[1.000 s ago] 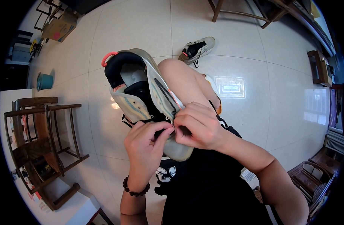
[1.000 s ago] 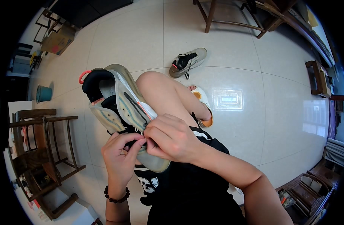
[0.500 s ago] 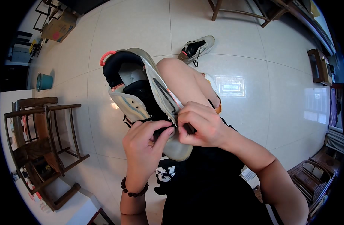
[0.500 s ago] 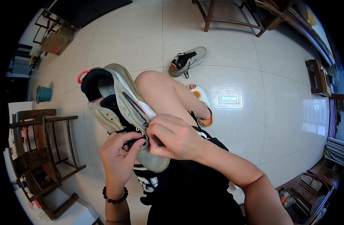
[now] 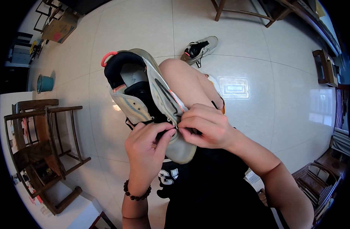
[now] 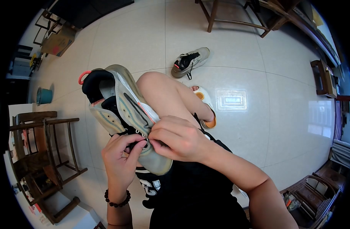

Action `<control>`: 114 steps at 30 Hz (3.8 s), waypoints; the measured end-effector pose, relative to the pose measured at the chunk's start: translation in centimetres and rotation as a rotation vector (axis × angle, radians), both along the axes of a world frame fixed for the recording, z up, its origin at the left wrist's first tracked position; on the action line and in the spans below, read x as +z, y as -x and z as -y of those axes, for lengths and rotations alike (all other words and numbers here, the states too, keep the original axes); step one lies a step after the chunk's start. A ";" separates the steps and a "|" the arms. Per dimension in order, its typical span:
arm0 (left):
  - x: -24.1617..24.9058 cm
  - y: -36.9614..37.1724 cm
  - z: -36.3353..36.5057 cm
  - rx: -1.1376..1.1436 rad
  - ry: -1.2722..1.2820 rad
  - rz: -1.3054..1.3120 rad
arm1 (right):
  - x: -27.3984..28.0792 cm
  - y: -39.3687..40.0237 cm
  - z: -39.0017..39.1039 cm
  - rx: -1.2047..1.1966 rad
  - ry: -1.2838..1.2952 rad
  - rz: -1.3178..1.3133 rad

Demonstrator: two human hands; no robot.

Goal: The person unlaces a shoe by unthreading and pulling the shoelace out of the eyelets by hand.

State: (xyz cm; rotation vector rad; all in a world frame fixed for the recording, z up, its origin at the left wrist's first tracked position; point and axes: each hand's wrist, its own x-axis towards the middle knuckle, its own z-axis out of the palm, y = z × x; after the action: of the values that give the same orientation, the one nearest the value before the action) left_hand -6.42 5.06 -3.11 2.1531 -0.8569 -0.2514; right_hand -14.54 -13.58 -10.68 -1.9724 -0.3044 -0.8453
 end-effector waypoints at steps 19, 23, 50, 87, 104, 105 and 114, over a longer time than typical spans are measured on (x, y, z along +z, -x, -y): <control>0.3 -0.4 -0.4 -0.018 -0.038 0.022 | 1.9 0.9 0.7 0.082 -0.198 -0.290; 0.3 -0.2 -0.2 -0.001 -0.019 -0.019 | 1.9 1.0 0.8 0.071 -0.154 -0.228; -0.2 -0.8 -0.5 -0.035 -0.025 0.016 | -0.2 0.6 1.1 0.216 -0.417 -0.329; -0.7 0.0 0.2 -0.033 0.041 0.203 | 1.5 0.5 0.2 0.187 -0.222 -0.260; -2.1 0.3 -0.6 0.002 0.040 0.402 | 1.0 1.1 0.7 0.145 -0.250 -0.327; -1.9 0.3 -0.6 0.004 0.038 0.404 | 1.0 1.1 0.8 0.155 -0.272 -0.363; -0.9 0.4 -0.7 0.016 0.127 0.199 | 1.6 0.4 -0.2 0.085 -0.212 -0.238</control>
State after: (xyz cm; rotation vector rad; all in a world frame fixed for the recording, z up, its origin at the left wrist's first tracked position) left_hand -6.82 5.76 -4.01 2.0885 -0.9407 0.0265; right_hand -14.91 -13.40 -9.03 -1.8249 -0.1515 -0.5574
